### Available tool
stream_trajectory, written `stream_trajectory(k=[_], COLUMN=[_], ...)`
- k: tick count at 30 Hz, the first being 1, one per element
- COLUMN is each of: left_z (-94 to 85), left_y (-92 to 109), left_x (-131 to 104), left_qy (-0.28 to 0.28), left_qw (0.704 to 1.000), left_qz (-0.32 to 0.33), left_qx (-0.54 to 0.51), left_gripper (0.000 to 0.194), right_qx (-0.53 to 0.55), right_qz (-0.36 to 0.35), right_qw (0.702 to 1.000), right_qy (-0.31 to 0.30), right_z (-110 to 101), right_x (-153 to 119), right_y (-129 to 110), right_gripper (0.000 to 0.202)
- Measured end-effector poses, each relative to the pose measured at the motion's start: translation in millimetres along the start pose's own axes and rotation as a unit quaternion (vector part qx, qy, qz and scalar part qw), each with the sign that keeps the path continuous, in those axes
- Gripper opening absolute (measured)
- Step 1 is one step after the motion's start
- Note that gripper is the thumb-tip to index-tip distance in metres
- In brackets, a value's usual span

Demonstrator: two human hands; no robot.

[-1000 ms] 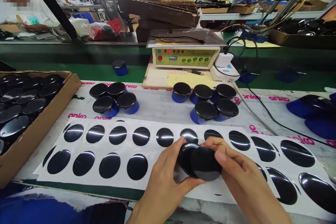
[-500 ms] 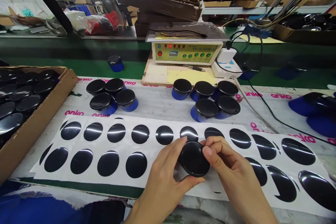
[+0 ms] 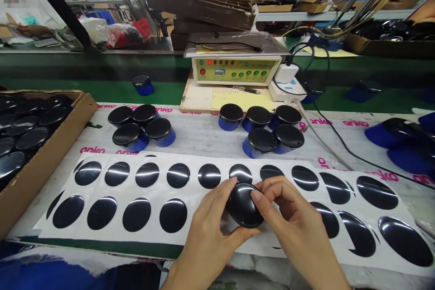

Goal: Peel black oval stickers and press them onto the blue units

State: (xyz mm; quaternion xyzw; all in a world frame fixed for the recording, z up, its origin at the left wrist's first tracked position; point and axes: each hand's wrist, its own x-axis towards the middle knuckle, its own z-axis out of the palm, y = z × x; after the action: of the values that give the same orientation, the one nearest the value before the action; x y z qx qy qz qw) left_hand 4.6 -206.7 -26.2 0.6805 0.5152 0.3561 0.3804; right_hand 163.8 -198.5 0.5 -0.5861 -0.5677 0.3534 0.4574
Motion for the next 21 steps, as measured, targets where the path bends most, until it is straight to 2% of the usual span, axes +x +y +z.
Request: stream_trajectory(k=[7,10,13,15,17,18,21], left_z=[1.1,0.8,1.0,2.2,4.1,5.0,2.7], left_y=[0.0,2.6,7.2,9.1,9.0,8.2,5.9], left_x=[-1.3,-1.6,-0.5,0.7,1.2,0.9,1.2], left_qy=[0.01,-0.004,-0.029,-0.04,-0.047,-0.049,-0.052], left_qw=[1.0,1.0,0.994,0.987,0.978,0.972,0.95], left_qz=[-0.002,0.013,0.051,0.072,0.095,0.11,0.166], left_qx=[0.005,0.028,0.09,0.137,0.179,0.2,0.259], left_gripper=[0.073,0.078,0.081,0.08,0.08,0.079,0.07], right_qx=[0.001,-0.001,-0.013,-0.078,-0.198,-0.265,-0.406], right_qz=[0.0,-0.011,-0.027,-0.044,-0.094,-0.124,-0.182], right_qw=[1.0,1.0,0.999,0.992,0.97,0.952,0.895], right_qy=[-0.006,-0.011,-0.042,-0.084,-0.104,-0.087,0.029], right_z=[-0.8,0.0,-2.0,-8.5,-21.0,-29.4,-57.2], right_x=[1.8,1.5,0.4,2.3,9.9,16.4,45.1], right_y=[0.1,2.2,1.5,-1.8,-6.1,-8.0,-10.8], right_gripper=[0.024,0.023,0.022,0.021,0.025,0.029,0.039])
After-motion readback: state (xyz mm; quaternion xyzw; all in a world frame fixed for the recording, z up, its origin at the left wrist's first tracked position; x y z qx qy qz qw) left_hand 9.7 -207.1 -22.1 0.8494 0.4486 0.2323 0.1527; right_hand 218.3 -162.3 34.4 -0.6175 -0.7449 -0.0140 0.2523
